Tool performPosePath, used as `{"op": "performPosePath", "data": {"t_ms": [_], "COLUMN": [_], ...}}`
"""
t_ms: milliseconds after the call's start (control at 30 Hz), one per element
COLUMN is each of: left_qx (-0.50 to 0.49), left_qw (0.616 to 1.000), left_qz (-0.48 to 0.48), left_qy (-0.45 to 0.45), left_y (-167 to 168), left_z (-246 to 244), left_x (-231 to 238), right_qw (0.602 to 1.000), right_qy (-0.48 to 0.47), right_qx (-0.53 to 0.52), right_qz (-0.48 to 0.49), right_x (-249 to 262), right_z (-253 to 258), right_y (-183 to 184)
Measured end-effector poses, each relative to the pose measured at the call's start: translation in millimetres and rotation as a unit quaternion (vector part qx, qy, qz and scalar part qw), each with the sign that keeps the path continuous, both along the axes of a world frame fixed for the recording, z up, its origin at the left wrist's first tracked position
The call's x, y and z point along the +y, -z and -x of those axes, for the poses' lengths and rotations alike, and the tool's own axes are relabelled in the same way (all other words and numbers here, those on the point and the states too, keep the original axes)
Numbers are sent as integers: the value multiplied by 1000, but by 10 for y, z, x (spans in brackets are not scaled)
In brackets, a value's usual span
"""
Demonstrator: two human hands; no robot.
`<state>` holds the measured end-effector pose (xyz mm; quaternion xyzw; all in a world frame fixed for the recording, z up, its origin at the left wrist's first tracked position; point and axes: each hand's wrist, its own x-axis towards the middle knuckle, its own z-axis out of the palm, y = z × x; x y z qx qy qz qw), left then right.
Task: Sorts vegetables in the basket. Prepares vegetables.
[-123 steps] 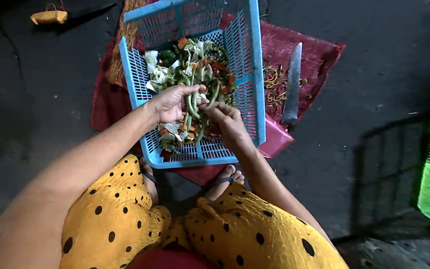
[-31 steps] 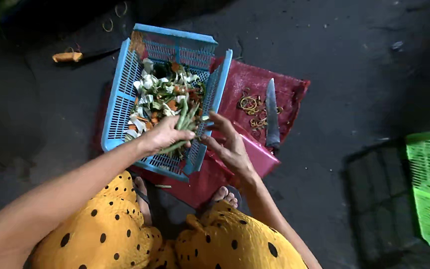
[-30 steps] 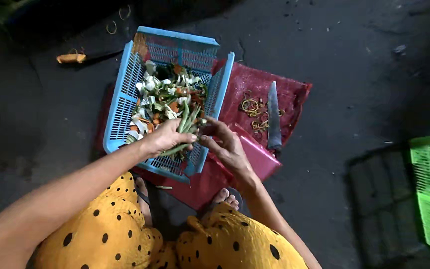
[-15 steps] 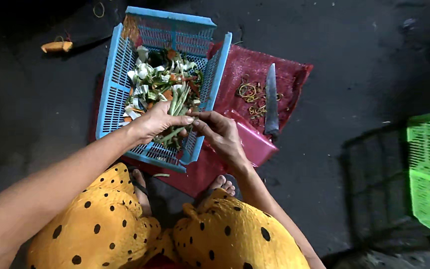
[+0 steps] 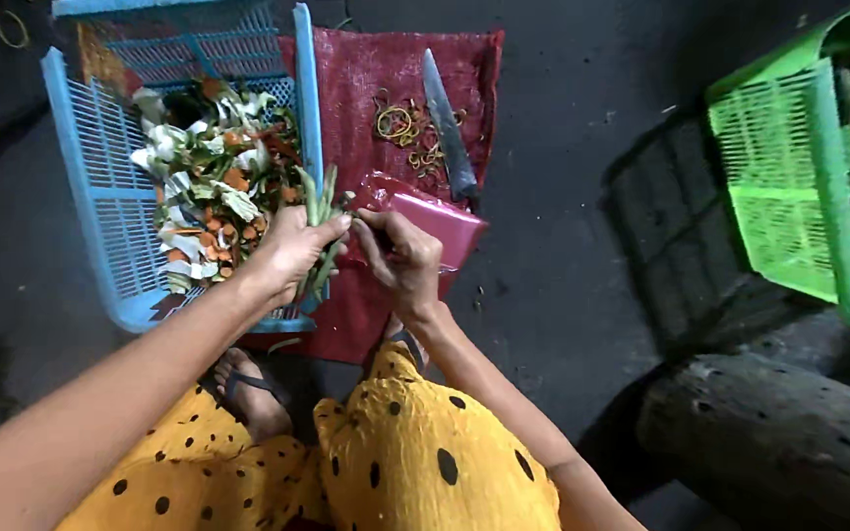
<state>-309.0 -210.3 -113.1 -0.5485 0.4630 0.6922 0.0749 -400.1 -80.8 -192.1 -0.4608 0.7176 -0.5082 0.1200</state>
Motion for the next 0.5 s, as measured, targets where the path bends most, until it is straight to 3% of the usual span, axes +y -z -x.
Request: {"op": "performPosePath", "data": {"t_ms": [300,500], "left_qx": [76,67], "left_qw": [991,994], "left_qz": [-104,-80], "left_qy": [21,-20], "left_y": [567,966], "left_z": [570,477], "left_x": [938,1178], "right_qw": [988,988], "right_qy": [140,84], "right_qx": [-10,-18], "right_qz": [-71,-129], "right_x": [1011,1368], "right_z": [289,105], "right_y": [277,395]}}
